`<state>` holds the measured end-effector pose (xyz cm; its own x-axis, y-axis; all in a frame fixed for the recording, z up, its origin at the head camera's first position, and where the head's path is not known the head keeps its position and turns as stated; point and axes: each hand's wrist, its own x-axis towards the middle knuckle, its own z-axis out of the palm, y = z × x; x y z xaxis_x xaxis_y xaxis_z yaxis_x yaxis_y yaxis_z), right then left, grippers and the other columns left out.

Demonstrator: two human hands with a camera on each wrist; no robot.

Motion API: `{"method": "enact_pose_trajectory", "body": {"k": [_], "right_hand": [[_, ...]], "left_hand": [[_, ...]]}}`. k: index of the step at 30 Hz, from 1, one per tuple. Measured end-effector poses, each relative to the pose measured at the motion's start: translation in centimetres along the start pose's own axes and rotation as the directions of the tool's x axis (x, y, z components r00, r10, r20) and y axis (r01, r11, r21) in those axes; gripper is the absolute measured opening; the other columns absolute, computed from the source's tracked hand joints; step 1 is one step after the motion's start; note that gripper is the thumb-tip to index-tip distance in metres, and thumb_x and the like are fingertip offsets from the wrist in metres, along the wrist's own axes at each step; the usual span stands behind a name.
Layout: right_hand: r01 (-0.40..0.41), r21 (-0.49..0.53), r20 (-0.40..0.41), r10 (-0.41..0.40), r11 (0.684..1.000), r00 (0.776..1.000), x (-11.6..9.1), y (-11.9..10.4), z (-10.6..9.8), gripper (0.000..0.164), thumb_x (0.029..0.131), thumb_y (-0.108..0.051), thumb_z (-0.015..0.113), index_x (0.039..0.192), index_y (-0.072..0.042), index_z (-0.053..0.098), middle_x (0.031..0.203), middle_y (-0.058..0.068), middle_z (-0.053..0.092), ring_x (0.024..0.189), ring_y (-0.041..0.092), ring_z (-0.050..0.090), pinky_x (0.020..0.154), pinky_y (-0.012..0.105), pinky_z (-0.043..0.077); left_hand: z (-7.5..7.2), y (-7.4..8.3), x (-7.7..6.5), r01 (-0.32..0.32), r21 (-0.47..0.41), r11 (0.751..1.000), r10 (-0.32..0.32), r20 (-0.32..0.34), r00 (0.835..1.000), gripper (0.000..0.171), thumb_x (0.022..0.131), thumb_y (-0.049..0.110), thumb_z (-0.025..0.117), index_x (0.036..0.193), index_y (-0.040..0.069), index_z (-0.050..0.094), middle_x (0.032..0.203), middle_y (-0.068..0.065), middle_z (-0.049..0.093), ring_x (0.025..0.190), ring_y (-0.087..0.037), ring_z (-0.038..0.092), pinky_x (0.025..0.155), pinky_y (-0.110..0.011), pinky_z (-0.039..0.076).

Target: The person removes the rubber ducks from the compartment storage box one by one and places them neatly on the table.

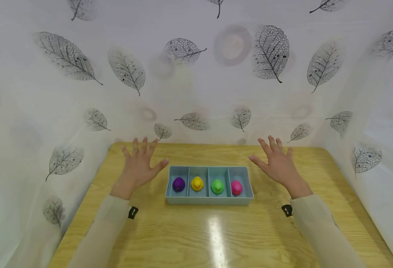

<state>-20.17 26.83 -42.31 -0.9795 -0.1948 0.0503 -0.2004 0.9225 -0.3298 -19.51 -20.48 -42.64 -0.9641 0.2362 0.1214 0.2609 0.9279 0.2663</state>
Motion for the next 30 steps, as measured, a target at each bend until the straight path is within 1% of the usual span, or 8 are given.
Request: {"method": "enact_pose_trajectory", "body": {"k": [7, 15, 17, 20, 21, 25, 27, 30], "right_hand": [[0.057, 0.165, 0.005, -0.059, 0.985, 0.998, -0.3, -0.2, -0.2, 0.089, 0.103, -0.059, 0.059, 0.169, -0.010, 0.023, 0.175, 0.024, 0.015, 0.161, 0.051, 0.013, 0.121, 0.078, 0.022], [0.139, 0.224, -0.074, -0.125, 0.965, 0.989, -0.6, -0.9, 0.1, 0.072, 0.102, -0.046, 0.069, 0.160, -0.009, 0.046, 0.167, 0.024, 0.039, 0.156, 0.048, 0.032, 0.116, 0.078, 0.033], [0.141, 0.246, -0.071, -0.127, 0.959, 0.989, -0.8, -1.1, 0.3, 0.067, 0.101, -0.043, 0.071, 0.155, -0.010, 0.052, 0.166, 0.026, 0.039, 0.137, 0.049, 0.057, 0.113, 0.079, 0.035], [0.135, 0.276, -0.049, -0.126, 0.952, 0.991, -1.2, -1.4, 0.8, 0.061, 0.101, -0.041, 0.072, 0.151, -0.010, 0.058, 0.167, 0.029, 0.035, 0.096, 0.046, 0.075, 0.111, 0.079, 0.037], [0.136, 0.287, -0.041, -0.130, 0.948, 0.991, -1.4, -1.6, 0.9, 0.060, 0.101, -0.041, 0.072, 0.150, -0.010, 0.059, 0.167, 0.029, 0.035, 0.094, 0.046, 0.075, 0.111, 0.079, 0.037], [0.159, 0.307, -0.025, -0.158, 0.938, 0.987, -1.7, -2.0, 2.0, 0.052, 0.099, -0.036, 0.075, 0.142, -0.009, 0.066, 0.163, 0.030, 0.043, 0.127, 0.050, 0.063, 0.111, 0.075, 0.041], [0.189, 0.301, -0.034, -0.187, 0.935, 0.982, -1.7, -2.2, 2.6, 0.045, 0.098, -0.031, 0.077, 0.136, -0.008, 0.071, 0.156, 0.028, 0.052, 0.148, 0.052, 0.043, 0.109, 0.074, 0.044], [0.221, 0.292, -0.030, -0.222, 0.931, 0.975, -1.7, -2.4, 3.5, 0.039, 0.094, -0.025, 0.080, 0.128, -0.006, 0.075, 0.144, 0.022, 0.064, 0.148, 0.050, 0.044, 0.106, 0.069, 0.050]], "left_hand": [[0.9, 0.5, -0.7, -0.059, -0.050, 0.997, 0.061, 0.025, 0.998, 0.089, 0.101, 0.067, 0.051, 0.170, 0.018, 0.023, 0.174, -0.026, 0.019, 0.160, -0.057, 0.002, 0.117, -0.086, -0.007], [2.3, 1.0, -2.0, -0.166, -0.150, 0.975, 0.172, 0.031, 0.985, 0.088, 0.098, 0.065, 0.059, 0.168, 0.019, 0.031, 0.172, -0.023, 0.029, 0.159, -0.056, 0.016, 0.119, -0.086, 0.004], [2.7, 1.1, -2.2, -0.183, -0.168, 0.969, 0.190, 0.027, 0.981, 0.089, 0.097, 0.066, 0.060, 0.167, 0.018, 0.033, 0.171, -0.022, 0.029, 0.159, -0.055, 0.017, 0.119, -0.085, 0.006], [3.4, 1.2, -2.5, -0.196, -0.181, 0.964, 0.204, 0.029, 0.979, 0.091, 0.096, 0.069, 0.059, 0.167, 0.018, 0.032, 0.172, -0.020, 0.029, 0.160, -0.053, 0.017, 0.122, -0.082, 0.006], [3.6, 1.3, -2.5, -0.196, -0.179, 0.964, 0.205, 0.035, 0.978, 0.092, 0.096, 0.069, 0.059, 0.167, 0.018, 0.032, 0.173, -0.019, 0.028, 0.160, -0.052, 0.017, 0.122, -0.081, 0.006], [4.2, 1.9, -2.9, -0.192, -0.145, 0.971, 0.203, 0.067, 0.977, 0.094, 0.096, 0.070, 0.059, 0.168, 0.017, 0.031, 0.174, -0.017, 0.025, 0.161, -0.049, 0.017, 0.125, -0.078, 0.007], [4.5, 2.2, -3.0, -0.191, -0.119, 0.974, 0.200, 0.075, 0.977, 0.095, 0.095, 0.070, 0.060, 0.167, 0.016, 0.031, 0.174, -0.018, 0.024, 0.161, -0.049, 0.018, 0.125, -0.077, 0.008], [5.0, 2.3, -3.2, -0.187, -0.088, 0.978, 0.194, 0.089, 0.977, 0.095, 0.096, 0.070, 0.059, 0.168, 0.015, 0.030, 0.174, -0.020, 0.023, 0.161, -0.049, 0.017, 0.126, -0.076, 0.007]]}}
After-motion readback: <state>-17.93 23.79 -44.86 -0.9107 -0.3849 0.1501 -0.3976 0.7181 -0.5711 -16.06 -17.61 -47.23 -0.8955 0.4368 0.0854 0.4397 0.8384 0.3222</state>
